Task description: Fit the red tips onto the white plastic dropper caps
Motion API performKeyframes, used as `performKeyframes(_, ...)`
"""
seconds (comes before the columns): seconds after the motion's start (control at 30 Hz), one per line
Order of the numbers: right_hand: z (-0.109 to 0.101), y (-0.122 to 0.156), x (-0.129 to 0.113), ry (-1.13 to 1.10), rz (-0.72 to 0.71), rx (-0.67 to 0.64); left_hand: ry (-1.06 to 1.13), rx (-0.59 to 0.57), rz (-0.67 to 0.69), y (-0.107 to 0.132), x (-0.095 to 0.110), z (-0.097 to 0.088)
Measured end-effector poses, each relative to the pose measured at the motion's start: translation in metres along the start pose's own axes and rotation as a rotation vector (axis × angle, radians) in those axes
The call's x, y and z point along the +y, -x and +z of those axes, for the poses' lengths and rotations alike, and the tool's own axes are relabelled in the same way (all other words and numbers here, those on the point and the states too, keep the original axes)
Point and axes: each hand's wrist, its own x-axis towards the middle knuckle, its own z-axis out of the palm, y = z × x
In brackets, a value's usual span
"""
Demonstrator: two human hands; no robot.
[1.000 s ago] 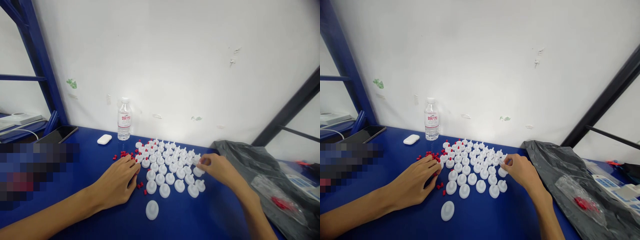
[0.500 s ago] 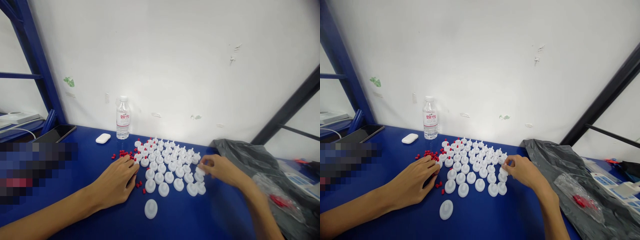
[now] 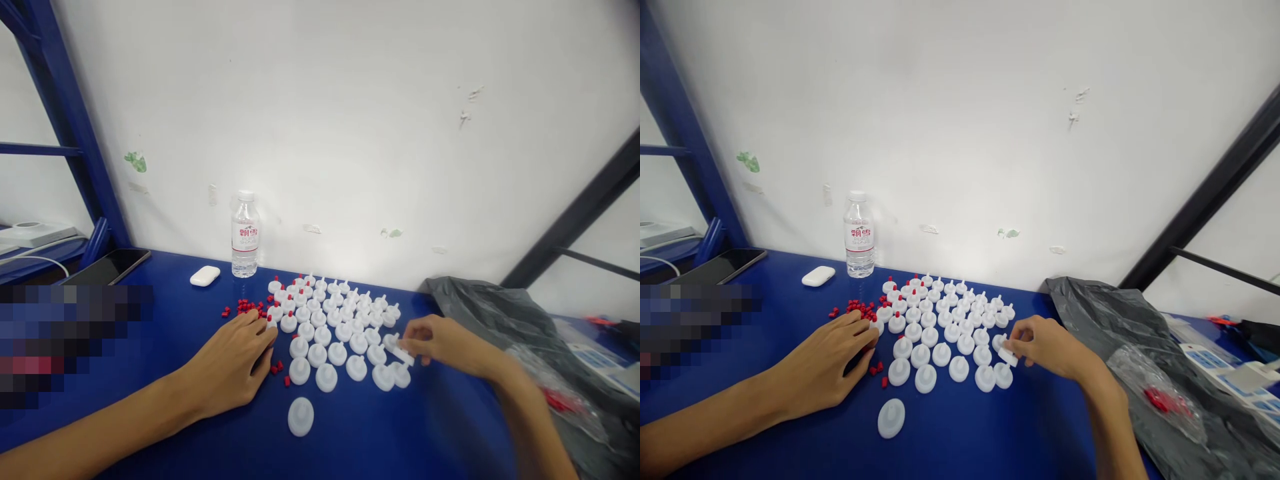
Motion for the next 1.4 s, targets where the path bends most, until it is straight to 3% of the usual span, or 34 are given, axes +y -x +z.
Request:
performKeyframes(0.2, 0.011, -0.013, -0.002, 0.102, -0.008, 0.153, 0.013, 0.018, -0.009, 0.000, 0.001, 0.000)
performKeyframes(0.43, 0.013, -0.014, -0.006, 0.052, -0.030, 0.190, -0.065, 0.195, -0.070, -0.004, -0.008, -0.002)
performKeyframes(0.53, 0.009, -0.008, -0.012, 0.003, 0.019, 0.236, -0.100, 0.194, -0.093, -0.006, -0.014, -0.001)
performKeyframes(0.6, 0.007, -0.003, -0.016, -0.088, 0.009, 0.149, -0.101, 0.169, -0.093, -0.007, -0.017, 0.001)
performKeyframes(0.73, 0.009, 0.005, -0.019, -0.271, -0.055, -0.198, -0.078, 0.118, -0.079, -0.007, -0.024, 0.007)
performKeyframes(0.8, 0.010, 0.005, -0.019, -0.290, -0.092, -0.215, -0.068, 0.117, -0.070, -0.008, -0.026, 0.009)
performKeyframes(0.93, 0.008, 0.003, -0.023, -0.281, -0.151, -0.007, -0.041, 0.194, -0.040, -0.008, -0.026, 0.007)
performKeyframes(1.03, 0.011, 0.001, -0.036, -0.222, -0.220, 0.289, 0.043, 0.306, 0.017, -0.006, -0.017, 0.001)
performKeyframes(1.17, 0.033, 0.005, -0.063, -0.155, -0.480, 0.605, 0.243, 0.407, 0.100, 0.000, 0.000, -0.004)
performKeyframes(1.27, 0.057, 0.010, -0.083, 0.018, -0.741, 0.645, 0.366, 0.441, 0.149, 0.005, 0.011, -0.005)
performKeyframes(1.4, 0.083, 0.012, -0.099, 0.170, -0.853, 0.525, 0.452, 0.465, 0.188, 0.010, 0.018, -0.003)
